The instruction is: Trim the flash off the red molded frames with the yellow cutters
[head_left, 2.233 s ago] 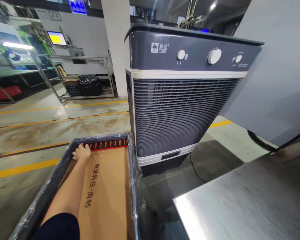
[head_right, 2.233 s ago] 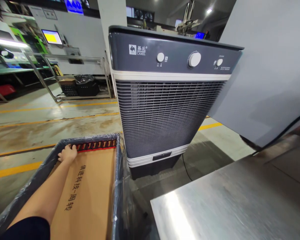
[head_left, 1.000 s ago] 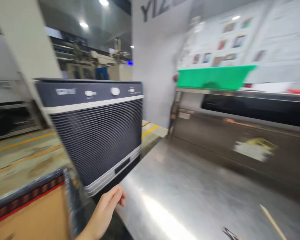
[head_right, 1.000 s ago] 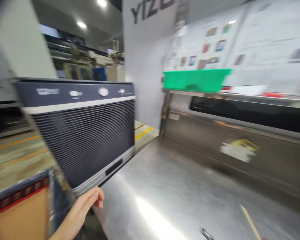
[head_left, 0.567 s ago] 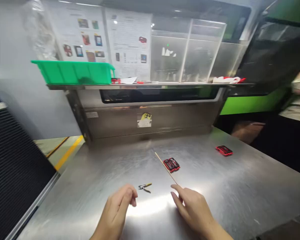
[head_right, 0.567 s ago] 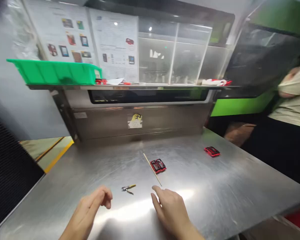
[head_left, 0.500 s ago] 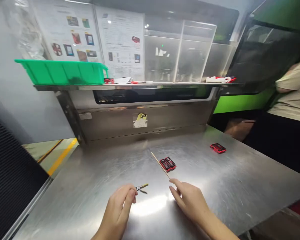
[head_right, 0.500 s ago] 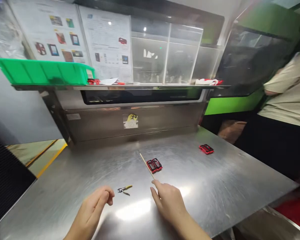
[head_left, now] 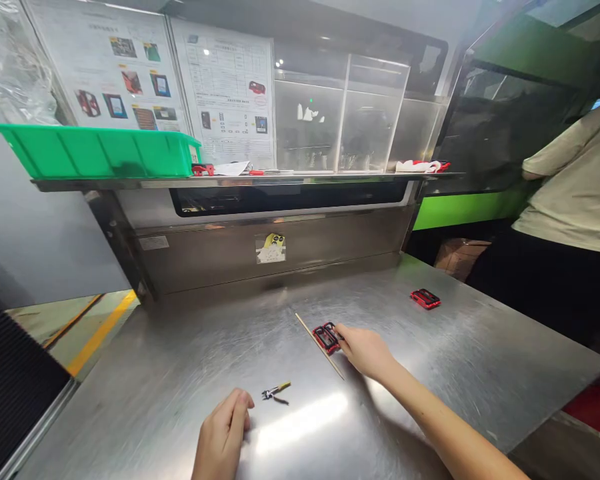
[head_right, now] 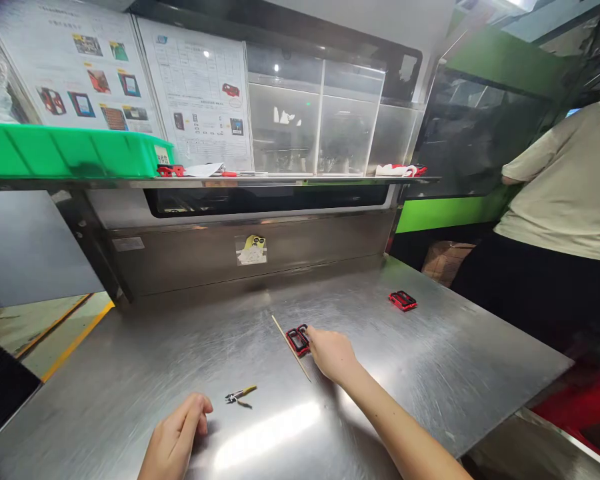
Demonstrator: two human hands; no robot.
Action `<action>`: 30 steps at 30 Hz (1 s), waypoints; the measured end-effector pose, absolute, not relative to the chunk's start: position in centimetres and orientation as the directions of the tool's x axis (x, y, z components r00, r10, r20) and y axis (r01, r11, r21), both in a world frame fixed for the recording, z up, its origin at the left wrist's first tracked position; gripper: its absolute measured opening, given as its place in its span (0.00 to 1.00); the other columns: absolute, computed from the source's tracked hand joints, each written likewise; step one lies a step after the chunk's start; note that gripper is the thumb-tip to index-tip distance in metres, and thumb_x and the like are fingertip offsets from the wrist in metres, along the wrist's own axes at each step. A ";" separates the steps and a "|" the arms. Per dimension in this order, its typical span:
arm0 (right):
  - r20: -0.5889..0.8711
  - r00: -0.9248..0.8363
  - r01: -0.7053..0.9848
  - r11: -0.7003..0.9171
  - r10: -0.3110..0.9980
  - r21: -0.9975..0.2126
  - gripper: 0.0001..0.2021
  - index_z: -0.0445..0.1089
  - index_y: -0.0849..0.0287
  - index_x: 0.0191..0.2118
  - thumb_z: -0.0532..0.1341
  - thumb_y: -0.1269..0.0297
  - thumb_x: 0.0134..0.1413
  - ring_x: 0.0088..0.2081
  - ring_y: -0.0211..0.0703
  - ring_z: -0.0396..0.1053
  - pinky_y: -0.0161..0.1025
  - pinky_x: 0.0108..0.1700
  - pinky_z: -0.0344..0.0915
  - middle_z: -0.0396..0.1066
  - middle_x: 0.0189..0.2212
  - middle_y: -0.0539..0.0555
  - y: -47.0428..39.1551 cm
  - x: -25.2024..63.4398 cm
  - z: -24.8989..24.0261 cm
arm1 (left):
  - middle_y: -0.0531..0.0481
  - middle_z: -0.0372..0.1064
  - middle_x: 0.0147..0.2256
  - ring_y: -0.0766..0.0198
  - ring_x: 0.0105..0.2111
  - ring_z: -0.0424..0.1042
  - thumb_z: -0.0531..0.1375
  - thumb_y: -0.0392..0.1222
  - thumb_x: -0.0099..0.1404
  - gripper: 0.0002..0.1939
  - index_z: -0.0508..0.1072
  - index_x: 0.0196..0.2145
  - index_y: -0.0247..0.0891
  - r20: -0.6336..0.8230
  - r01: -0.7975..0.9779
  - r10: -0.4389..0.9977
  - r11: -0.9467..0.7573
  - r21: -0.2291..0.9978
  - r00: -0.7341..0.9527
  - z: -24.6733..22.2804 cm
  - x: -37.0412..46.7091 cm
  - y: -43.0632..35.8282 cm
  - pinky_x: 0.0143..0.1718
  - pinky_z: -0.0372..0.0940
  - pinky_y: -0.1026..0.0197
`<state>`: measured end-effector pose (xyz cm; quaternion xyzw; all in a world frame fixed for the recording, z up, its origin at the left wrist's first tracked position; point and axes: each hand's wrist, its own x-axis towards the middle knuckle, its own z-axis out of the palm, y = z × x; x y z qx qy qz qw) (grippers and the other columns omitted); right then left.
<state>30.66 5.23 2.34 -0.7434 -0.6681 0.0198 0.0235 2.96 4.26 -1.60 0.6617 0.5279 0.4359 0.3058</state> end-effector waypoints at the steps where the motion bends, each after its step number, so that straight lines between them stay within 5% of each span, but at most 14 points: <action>1: -0.010 0.107 0.992 -0.108 0.994 -0.059 0.10 0.68 0.57 0.45 0.53 0.73 0.62 0.39 0.50 0.73 0.35 0.31 0.56 0.76 0.39 0.55 5.1 30.9 2.5 | 0.54 0.62 0.16 0.58 0.21 0.66 0.47 0.66 0.62 0.27 0.69 0.21 0.44 0.255 0.426 0.965 -0.259 0.867 0.067 -1.7 3.0 4.3 0.27 0.59 0.61; 9: -0.049 0.111 0.991 -0.114 0.993 -0.073 0.10 0.70 0.56 0.42 0.51 0.68 0.66 0.40 0.48 0.73 0.35 0.33 0.57 0.76 0.37 0.53 4.1 30.0 2.7 | 0.53 0.61 0.16 0.58 0.21 0.64 0.48 0.66 0.61 0.27 0.68 0.19 0.44 0.265 0.398 0.960 -0.278 0.874 0.089 -2.0 3.1 4.1 0.27 0.59 0.61; 17: -0.137 0.074 0.997 -0.078 0.988 -0.027 0.11 0.71 0.70 0.42 0.52 0.73 0.63 0.36 0.58 0.74 0.39 0.31 0.59 0.75 0.34 0.68 2.6 25.8 1.4 | 0.55 0.60 0.15 0.60 0.19 0.63 0.49 0.66 0.60 0.26 0.68 0.21 0.42 0.222 0.381 0.972 -0.236 0.894 0.081 -1.9 3.2 4.1 0.26 0.57 0.61; 23: -0.153 -0.260 0.965 0.251 0.953 -0.077 0.08 0.70 0.60 0.42 0.54 0.67 0.62 0.33 0.51 0.75 0.36 0.28 0.56 0.77 0.31 0.56 -0.4 23.3 3.4 | 0.62 0.59 0.13 0.70 0.11 0.49 0.57 0.67 0.52 0.31 0.66 0.44 0.40 -0.057 0.034 0.998 0.055 0.998 0.034 -1.8 3.4 4.8 0.14 0.44 0.69; 26: -0.136 -0.475 0.879 0.474 0.869 -0.041 0.07 0.69 0.60 0.40 0.55 0.66 0.59 0.27 0.49 0.74 0.37 0.24 0.52 0.76 0.29 0.54 -1.1 22.2 3.6 | 0.63 0.55 0.12 0.73 0.11 0.47 0.59 0.66 0.50 0.27 0.68 0.35 0.39 -0.130 -0.082 0.986 0.139 0.987 0.109 -1.5 3.1 5.0 0.13 0.40 0.71; 30: -0.068 -0.498 0.867 0.498 0.864 -0.023 0.08 0.68 0.62 0.38 0.58 0.64 0.55 0.28 0.51 0.74 0.37 0.23 0.53 0.75 0.30 0.56 -0.6 20.2 2.4 | 0.60 0.55 0.12 0.75 0.11 0.48 0.59 0.70 0.49 0.28 0.64 0.21 0.39 -0.151 -0.084 0.968 0.171 0.982 0.200 -1.5 3.5 4.1 0.13 0.41 0.72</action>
